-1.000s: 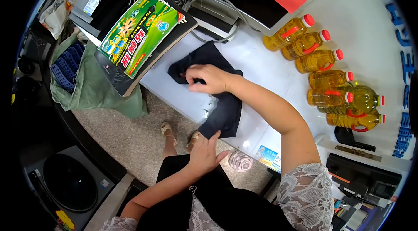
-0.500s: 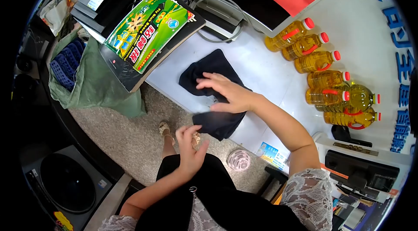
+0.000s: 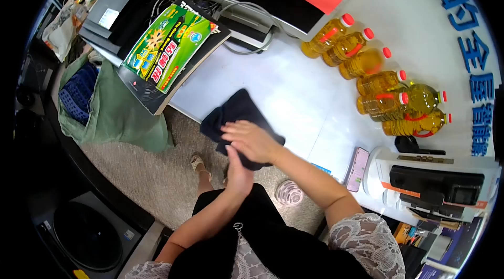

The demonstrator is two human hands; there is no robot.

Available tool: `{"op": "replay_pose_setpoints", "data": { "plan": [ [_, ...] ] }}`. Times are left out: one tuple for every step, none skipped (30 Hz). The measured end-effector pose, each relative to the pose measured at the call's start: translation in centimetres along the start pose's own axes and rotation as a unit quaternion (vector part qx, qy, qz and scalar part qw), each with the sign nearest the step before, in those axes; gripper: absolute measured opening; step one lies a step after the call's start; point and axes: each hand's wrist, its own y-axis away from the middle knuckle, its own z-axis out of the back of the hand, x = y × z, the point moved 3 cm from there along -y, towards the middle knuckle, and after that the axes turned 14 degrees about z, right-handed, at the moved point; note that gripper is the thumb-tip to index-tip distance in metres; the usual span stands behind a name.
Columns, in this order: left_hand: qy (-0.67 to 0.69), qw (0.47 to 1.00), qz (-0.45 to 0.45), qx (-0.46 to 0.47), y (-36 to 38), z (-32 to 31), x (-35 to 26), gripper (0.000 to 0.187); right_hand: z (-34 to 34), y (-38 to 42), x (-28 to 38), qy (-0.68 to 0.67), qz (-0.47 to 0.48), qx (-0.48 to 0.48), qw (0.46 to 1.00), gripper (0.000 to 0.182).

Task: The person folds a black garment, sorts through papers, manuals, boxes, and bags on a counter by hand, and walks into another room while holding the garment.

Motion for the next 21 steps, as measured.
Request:
{"op": "replay_pose_setpoints", "data": {
  "plan": [
    [0.027, 1.000, 0.005, -0.010, -0.6, 2.4, 0.2, 0.076, -1.0, -0.1, 0.9, -0.002, -0.012, -0.009, 1.000, 0.035],
    [0.023, 0.999, -0.016, -0.034, -0.5, 2.8, -0.7, 0.076, -2.2, -0.2, 1.8, -0.003, -0.021, -0.040, 0.999, 0.036],
    [0.103, 0.994, -0.018, -0.011, -0.2, 3.5, -1.4, 0.064, -3.5, -0.4, 2.7, -0.005, -0.029, -0.070, 0.997, 0.037],
    [0.122, 0.992, 0.036, -0.023, 0.3, 5.1, -1.6, 0.062, -4.3, -0.6, 3.6, -0.013, -0.041, -0.094, 0.995, 0.038],
    [0.141, 0.985, 0.089, -0.037, 0.9, 7.3, -1.7, 0.060, -5.4, -0.6, 3.9, -0.026, -0.049, -0.101, 0.993, 0.042],
    [0.157, 0.976, 0.140, -0.052, 1.8, 6.0, -2.8, 0.059, -6.9, -0.5, 4.1, -0.104, -0.107, -0.127, 0.981, 0.044],
    [0.029, 0.987, 0.125, -0.095, 3.9, 4.4, -3.9, 0.063, -8.0, -0.5, 4.3, -0.182, -0.161, -0.152, 0.958, 0.046],
    [0.046, 0.988, 0.134, -0.058, 3.9, 5.3, -3.7, 0.057, -8.1, -0.8, 4.9, -0.257, -0.212, -0.125, 0.934, 0.049],
    [0.064, 0.988, 0.142, -0.021, 3.9, 6.3, -3.7, 0.052, -8.2, -1.2, 5.8, -0.260, -0.210, -0.147, 0.931, 0.050],
    [0.032, 0.991, 0.127, 0.010, 3.7, 7.3, -4.2, 0.052, -7.7, -1.6, 6.6, -0.250, -0.168, -0.197, 0.933, 0.050],
    [0.002, 0.993, 0.115, 0.041, 3.8, 8.0, -4.6, 0.052, -7.0, -1.8, 7.8, -0.239, -0.129, -0.247, 0.930, 0.051],
    [-0.028, 0.992, 0.104, 0.072, 4.3, 7.1, -5.3, 0.052, -5.9, -1.8, 9.0, -0.227, -0.123, -0.273, 0.927, 0.049],
    [-0.004, 0.993, 0.111, 0.036, 4.9, 6.3, -5.9, 0.047, -4.8, -1.6, 9.9, -0.213, -0.115, -0.298, 0.923, 0.047],
    [-0.011, 0.992, 0.107, 0.062, 5.0, 5.8, -6.5, 0.048, -4.2, -1.1, 10.5, -0.218, -0.113, -0.321, 0.915, 0.042],
    [-0.018, 0.991, 0.101, 0.088, 5.1, 4.9, -7.2, 0.048, -3.3, -0.4, 10.8, -0.186, -0.106, -0.311, 0.926, 0.039],
    [-0.003, 0.997, 0.037, 0.073, 5.2, 3.8, -7.7, 0.050, -2.1, 0.2, 10.9, -0.149, -0.105, -0.314, 0.932, 0.038],
    [0.005, 0.996, 0.048, 0.071, 5.5, 3.6, -8.2, 0.051, -0.9, 0.6, 10.8, -0.113, -0.103, -0.316, 0.936, 0.038],
    [0.013, 0.996, 0.060, 0.069, 5.9, 3.8, -8.7, 0.051, 0.2, 0.7, 10.1, -0.099, -0.129, -0.300, 0.940, 0.038],
    [0.022, 0.995, 0.072, 0.066, 6.4, 4.2, -9.1, 0.051, 1.6, 0.2, 8.9, -0.084, -0.155, -0.283, 0.943, 0.039],
    [0.018, 0.995, 0.069, 0.064, 6.8, 4.9, -9.4, 0.048, 2.8, -0.7, 6.2, -0.030, -0.156, -0.248, 0.956, 0.042],
    [0.001, 0.997, 0.063, 0.048, 6.9, 5.9, -10.1, 0.047, 3.9, -2.2, 2.2, 0.025, -0.148, -0.214, 0.965, 0.046]
  ]
}}
